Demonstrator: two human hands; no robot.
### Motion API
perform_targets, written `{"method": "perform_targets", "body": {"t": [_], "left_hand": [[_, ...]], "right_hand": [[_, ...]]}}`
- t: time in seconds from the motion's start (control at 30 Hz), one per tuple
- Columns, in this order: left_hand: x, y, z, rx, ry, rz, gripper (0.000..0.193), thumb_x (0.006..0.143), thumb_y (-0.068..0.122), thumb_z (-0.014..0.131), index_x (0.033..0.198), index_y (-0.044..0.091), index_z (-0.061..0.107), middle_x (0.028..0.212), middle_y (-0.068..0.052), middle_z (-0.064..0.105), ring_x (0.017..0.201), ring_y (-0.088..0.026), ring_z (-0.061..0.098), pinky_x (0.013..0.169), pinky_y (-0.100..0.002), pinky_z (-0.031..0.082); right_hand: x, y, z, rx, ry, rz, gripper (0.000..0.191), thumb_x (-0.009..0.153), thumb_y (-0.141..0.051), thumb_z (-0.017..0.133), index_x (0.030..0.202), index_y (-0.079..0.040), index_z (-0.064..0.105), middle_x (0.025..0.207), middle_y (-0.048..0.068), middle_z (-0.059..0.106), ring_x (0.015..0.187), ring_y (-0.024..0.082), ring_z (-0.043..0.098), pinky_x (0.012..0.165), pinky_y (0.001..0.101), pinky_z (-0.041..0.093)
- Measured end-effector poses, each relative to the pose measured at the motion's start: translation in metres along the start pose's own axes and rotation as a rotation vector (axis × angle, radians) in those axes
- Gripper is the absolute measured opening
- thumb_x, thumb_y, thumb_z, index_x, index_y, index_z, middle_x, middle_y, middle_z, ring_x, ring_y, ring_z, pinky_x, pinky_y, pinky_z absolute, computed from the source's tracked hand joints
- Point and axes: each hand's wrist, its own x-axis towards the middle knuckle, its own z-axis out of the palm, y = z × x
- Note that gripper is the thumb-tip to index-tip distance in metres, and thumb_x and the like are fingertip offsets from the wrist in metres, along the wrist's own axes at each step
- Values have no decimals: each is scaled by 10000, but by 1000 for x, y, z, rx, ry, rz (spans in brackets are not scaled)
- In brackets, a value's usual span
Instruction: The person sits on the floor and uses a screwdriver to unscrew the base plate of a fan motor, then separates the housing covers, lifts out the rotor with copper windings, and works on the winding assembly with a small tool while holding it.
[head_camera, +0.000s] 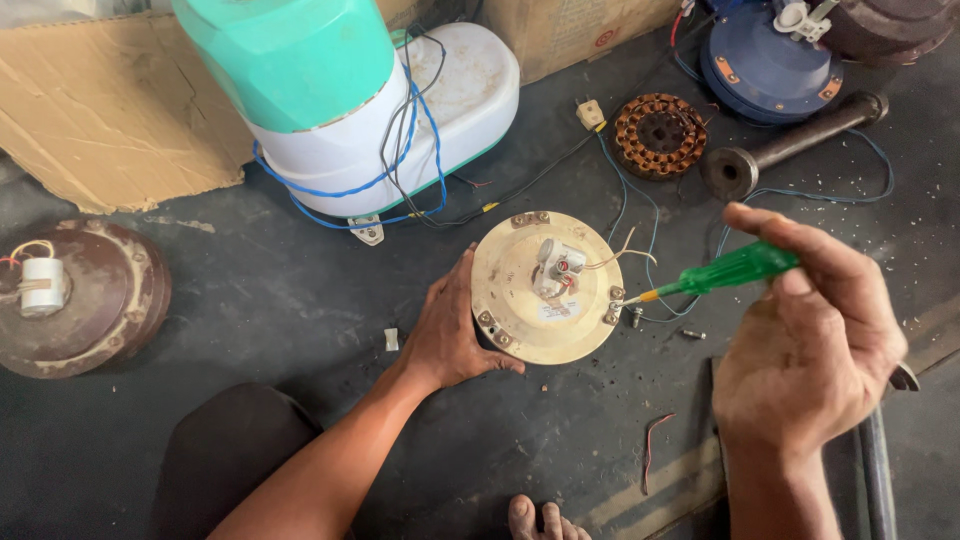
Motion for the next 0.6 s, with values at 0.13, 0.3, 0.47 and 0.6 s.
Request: {"method": "perform_targets", "body": {"t": [0.13, 0.3, 0.47, 0.6], "left_hand": [[-1, -1, 1, -16, 5, -1, 1532, 561, 778, 807, 1604, -82, 85, 1648, -329, 273, 1540, -455, 327, 1228, -555, 280], [-1, -1, 0, -21, -3, -8, 1530, 565, 769, 817, 1609, -69, 76, 1653, -318, 267, 1544, -455, 322, 1227, -559, 276], [-1, 0, -1, -23, -22, -41, 1538, 544, 755, 829, 1604, -65, 74, 1652, -312, 265, 1533, -452, 331, 1214, -563, 286], [-1, 2, -1, -10, 12, 9, 1550, 544, 744, 848, 1603, -63, 55, 1651, -314, 265, 1533, -453, 335, 1219, -555, 285]], "right_hand": [[-10, 7, -10, -469, -55, -170, 237, 1040, 32, 737, 1242, 106, 636, 1191, 228, 598, 1034, 237, 601, 917, 329, 472], [-10, 9, -11, -151, -32, -83, 347, 1090, 16, 570, 1418, 100, 495, 1155, 190, 662, 1050, 253, 658, 985, 383, 558], [-5, -2, -11, 257, 4, 90, 226, 1081, -63, 637, 1256, 70, 583, 695, 69, 577, 605, 111, 551, 631, 292, 472], [-5, -6, -16, -383, -11, 232, 175, 1052, -141, 688, 1109, 24, 676, 613, 52, 525, 547, 129, 451, 533, 286, 370]]}}
